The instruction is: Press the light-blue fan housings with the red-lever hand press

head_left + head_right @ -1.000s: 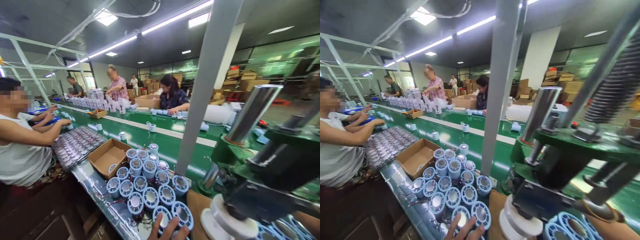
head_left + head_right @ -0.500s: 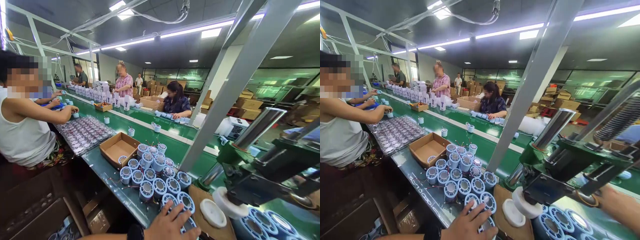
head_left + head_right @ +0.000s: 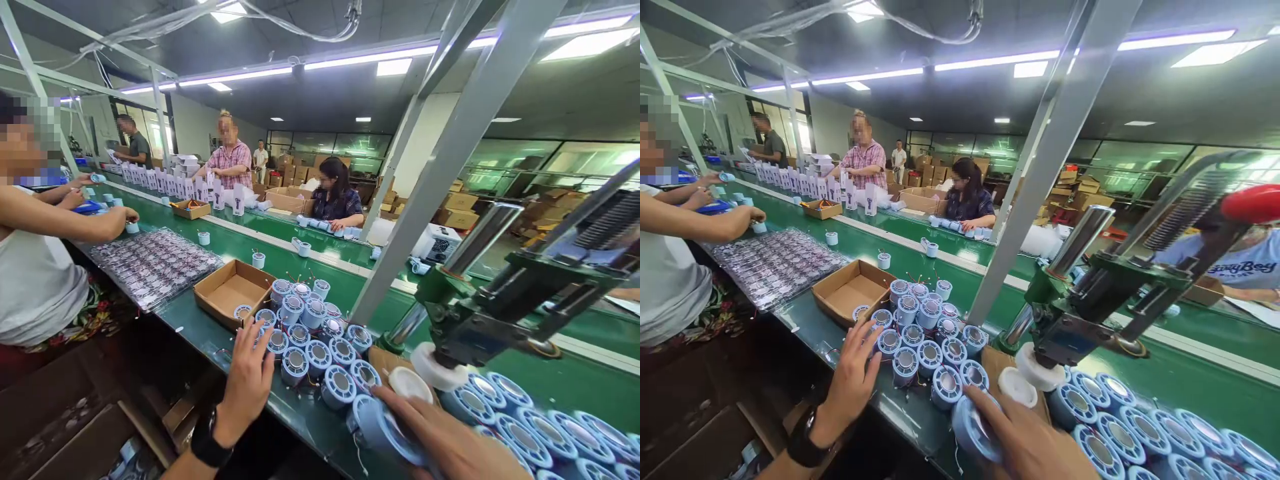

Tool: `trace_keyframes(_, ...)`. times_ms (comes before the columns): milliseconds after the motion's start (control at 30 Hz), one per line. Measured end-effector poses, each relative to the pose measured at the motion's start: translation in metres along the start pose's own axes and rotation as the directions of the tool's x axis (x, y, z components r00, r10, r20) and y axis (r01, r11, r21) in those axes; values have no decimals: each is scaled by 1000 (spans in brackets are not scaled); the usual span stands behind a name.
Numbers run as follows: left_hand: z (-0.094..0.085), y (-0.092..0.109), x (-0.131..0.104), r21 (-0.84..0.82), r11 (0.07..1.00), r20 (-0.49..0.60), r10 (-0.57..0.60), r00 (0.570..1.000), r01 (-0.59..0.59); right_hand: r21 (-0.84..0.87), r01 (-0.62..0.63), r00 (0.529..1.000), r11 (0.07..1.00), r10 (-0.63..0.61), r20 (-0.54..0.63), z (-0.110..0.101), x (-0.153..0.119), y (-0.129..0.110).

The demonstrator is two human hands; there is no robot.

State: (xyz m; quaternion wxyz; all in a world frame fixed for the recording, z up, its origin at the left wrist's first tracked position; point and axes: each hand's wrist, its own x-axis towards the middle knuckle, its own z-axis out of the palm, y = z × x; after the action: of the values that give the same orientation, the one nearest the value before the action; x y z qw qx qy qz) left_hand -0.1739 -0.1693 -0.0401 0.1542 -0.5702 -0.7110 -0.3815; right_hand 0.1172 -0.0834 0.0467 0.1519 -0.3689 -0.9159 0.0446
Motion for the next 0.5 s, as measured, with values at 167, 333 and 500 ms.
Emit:
trace_keyframes(167, 9, -26, 1, 179, 983, 20, -49, 999, 45, -75, 65, 970, 995, -46, 239, 9, 115, -93)
trace_keyframes(333, 26, -32, -8, 194, 980, -4, -52, 999, 51, -124, -21, 978, 992, 46, 205, 40, 170, -149)
trace_keyframes(500, 35, -36, -13, 162, 986, -13, -46, 999, 47, -125, -58, 982, 990, 79, 172, 62, 180, -160)
